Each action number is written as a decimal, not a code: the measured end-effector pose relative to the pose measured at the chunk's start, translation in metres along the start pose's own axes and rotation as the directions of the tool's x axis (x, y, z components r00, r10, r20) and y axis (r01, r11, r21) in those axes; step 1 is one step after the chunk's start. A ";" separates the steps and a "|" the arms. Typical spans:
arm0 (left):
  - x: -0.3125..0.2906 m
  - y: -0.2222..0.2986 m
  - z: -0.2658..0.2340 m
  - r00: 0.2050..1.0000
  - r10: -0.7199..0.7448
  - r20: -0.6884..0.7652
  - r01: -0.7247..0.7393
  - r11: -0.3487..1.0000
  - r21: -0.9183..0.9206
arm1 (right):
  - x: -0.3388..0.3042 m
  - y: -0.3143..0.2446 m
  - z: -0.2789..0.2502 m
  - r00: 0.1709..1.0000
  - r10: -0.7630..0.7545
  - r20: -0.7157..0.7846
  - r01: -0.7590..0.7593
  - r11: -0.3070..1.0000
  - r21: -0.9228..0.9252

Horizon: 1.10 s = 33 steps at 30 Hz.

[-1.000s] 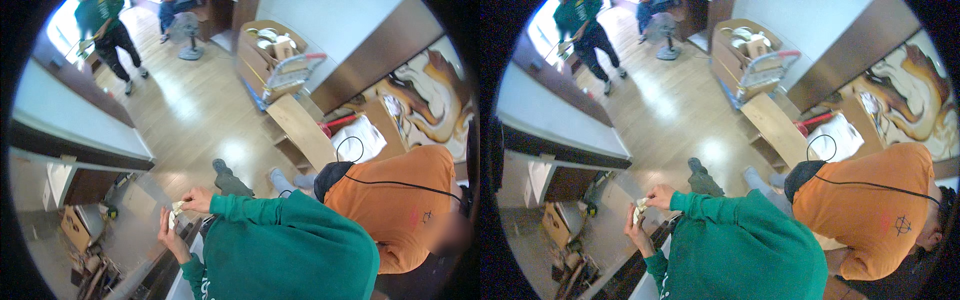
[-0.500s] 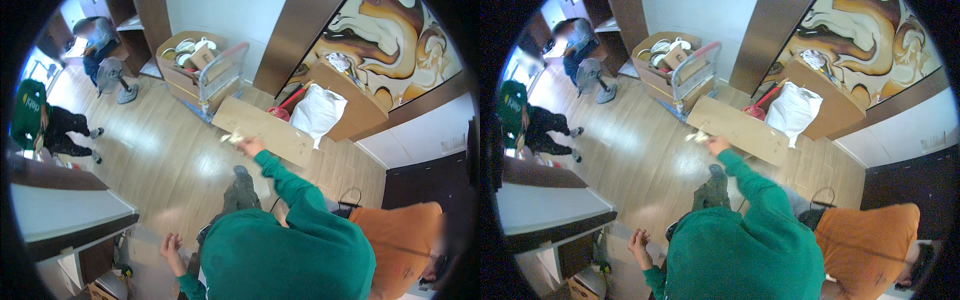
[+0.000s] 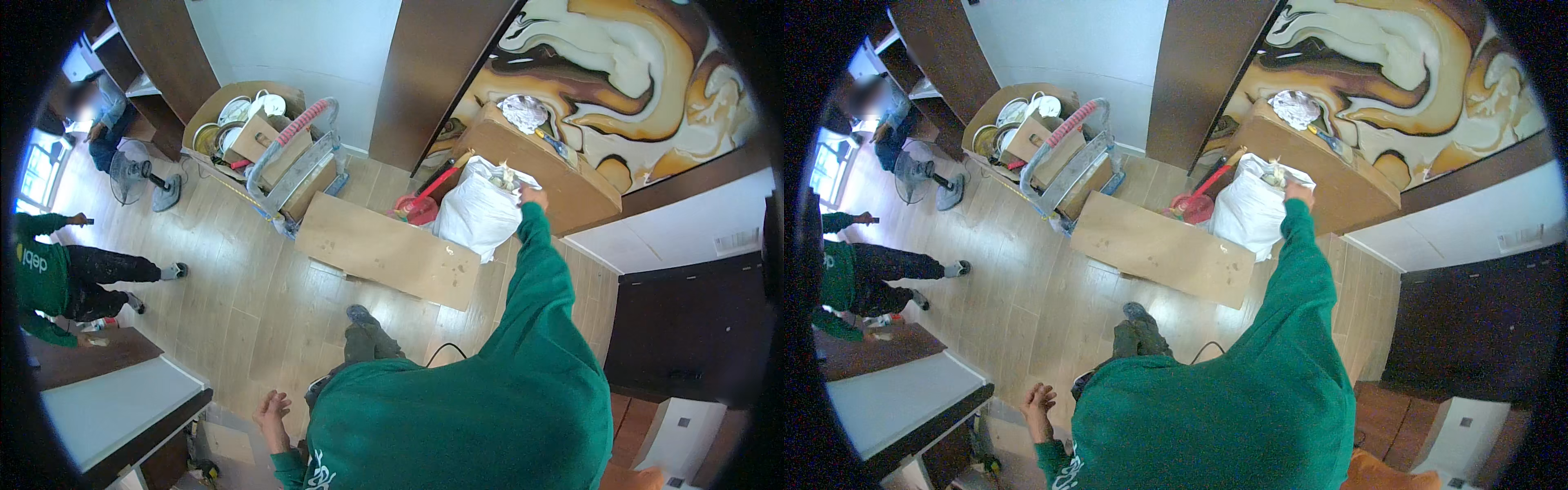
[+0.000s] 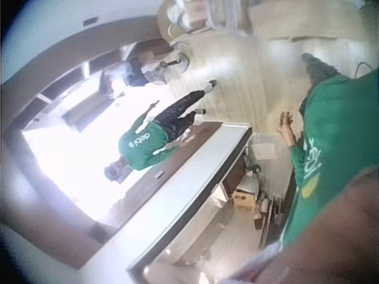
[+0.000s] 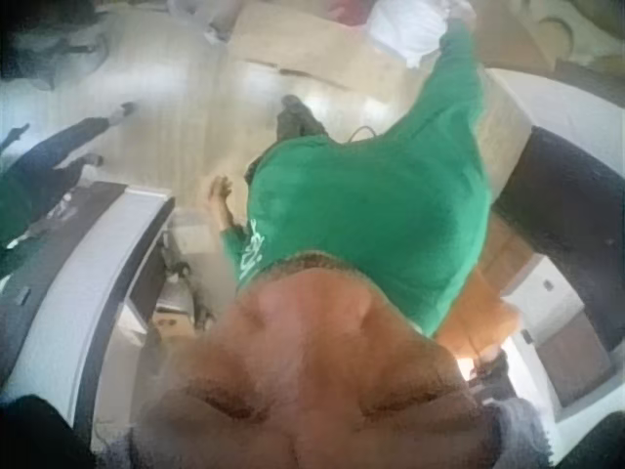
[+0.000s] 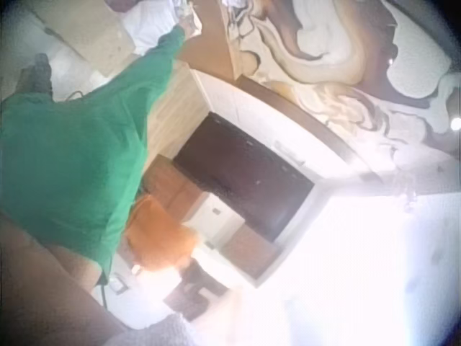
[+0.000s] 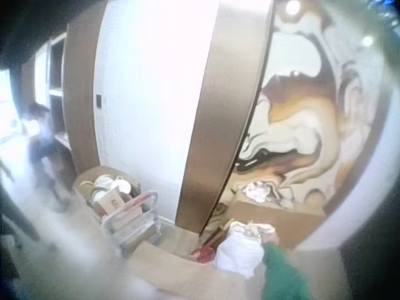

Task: The person installs a door handle on a dark cabinet door in a bathroom. They align the handle, insert and tighten fasteners, then apply masking tape around the base of the handle to secure it.

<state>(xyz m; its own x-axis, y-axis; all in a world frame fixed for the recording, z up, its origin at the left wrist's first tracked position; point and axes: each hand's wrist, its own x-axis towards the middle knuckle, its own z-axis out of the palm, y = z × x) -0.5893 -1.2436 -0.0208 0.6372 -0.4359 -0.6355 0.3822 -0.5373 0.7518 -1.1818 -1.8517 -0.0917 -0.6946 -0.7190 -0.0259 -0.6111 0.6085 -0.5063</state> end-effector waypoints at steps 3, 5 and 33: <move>0.001 0.025 0.027 0.999 0.044 0.001 -0.044 0.999 0.012 | -0.087 0.027 0.048 0.742 -0.366 0.562 0.449 0.893 -0.010; -0.006 0.039 0.042 0.998 0.065 -0.017 -0.065 0.998 0.006 | -0.203 0.007 0.078 0.656 -0.243 0.715 -0.088 0.916 0.392; -0.152 0.003 -0.192 0.591 0.297 -0.750 -0.758 0.522 -0.391 | -0.943 -0.125 -0.130 -0.956 -0.186 0.228 0.026 0.720 0.693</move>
<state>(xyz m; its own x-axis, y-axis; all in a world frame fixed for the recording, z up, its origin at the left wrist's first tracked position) -0.5559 -1.0403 0.1117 0.9921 0.1239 -0.0208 -0.0216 0.3319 0.9431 -0.4999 -1.2057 0.1084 0.8639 0.4975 -0.0783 -0.1948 0.1868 -0.9629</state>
